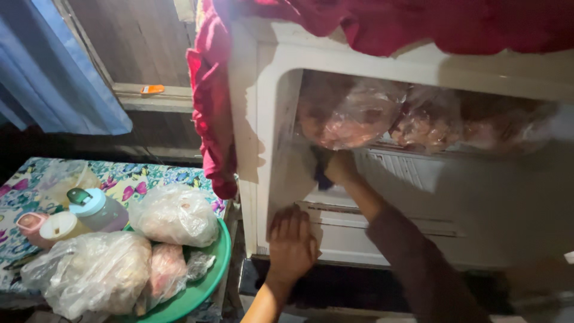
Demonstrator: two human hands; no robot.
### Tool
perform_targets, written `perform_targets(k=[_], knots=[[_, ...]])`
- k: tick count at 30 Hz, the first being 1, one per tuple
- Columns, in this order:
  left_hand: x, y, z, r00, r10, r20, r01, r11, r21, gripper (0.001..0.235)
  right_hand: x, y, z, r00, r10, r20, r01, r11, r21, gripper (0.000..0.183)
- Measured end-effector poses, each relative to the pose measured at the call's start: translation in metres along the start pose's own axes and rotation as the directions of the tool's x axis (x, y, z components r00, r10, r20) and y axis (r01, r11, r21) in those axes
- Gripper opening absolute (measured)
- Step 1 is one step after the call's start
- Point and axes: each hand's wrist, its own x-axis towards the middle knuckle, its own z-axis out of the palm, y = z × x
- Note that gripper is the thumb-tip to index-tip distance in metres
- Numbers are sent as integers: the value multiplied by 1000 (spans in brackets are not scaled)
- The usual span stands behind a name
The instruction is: The person cleans the interior of a refrigerator using a purple cloth, repeatedly dipping it into a bucket of water. They wipe the shelves and walls, then place several plastic bags containing food items into the refrigerator.
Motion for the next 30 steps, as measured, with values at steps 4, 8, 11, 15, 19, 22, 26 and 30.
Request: perform_targets(k=[4, 8, 11, 15, 19, 22, 26, 30], knots=[[1, 1, -2, 1000, 28, -11, -28, 1000, 13, 49, 29, -1, -7, 996, 92, 8, -92, 982, 166, 31], [3, 2, -5, 1000, 25, -9, -25, 1000, 13, 47, -28, -27, -39, 990, 14, 143, -40, 983, 181, 29], [2, 4, -5, 999, 29, -14, -29, 999, 28, 48, -89, -41, -65, 980, -179, 84, 173, 981, 83, 26], [3, 3, -6, 999, 12, 41, -15, 998, 67, 54, -86, -40, -68, 982, -150, 110, 162, 981, -107, 31], [1, 4, -5, 1000, 12, 2, -12, 997, 79, 51, -15, -14, -40, 970, -6, 245, 90, 939, -333, 25], [2, 6, -5, 1000, 0, 3, 0, 999, 52, 50, 26, -4, -20, 981, 117, -153, 21, 724, 689, 16], [2, 4, -6, 1000, 7, 5, -7, 999, 34, 49, 15, -4, -28, 988, 69, 136, -116, 920, 374, 12], [2, 3, -5, 999, 35, -15, -34, 997, 75, 52, -63, -24, -70, 957, -276, 90, 267, 959, 100, 26]])
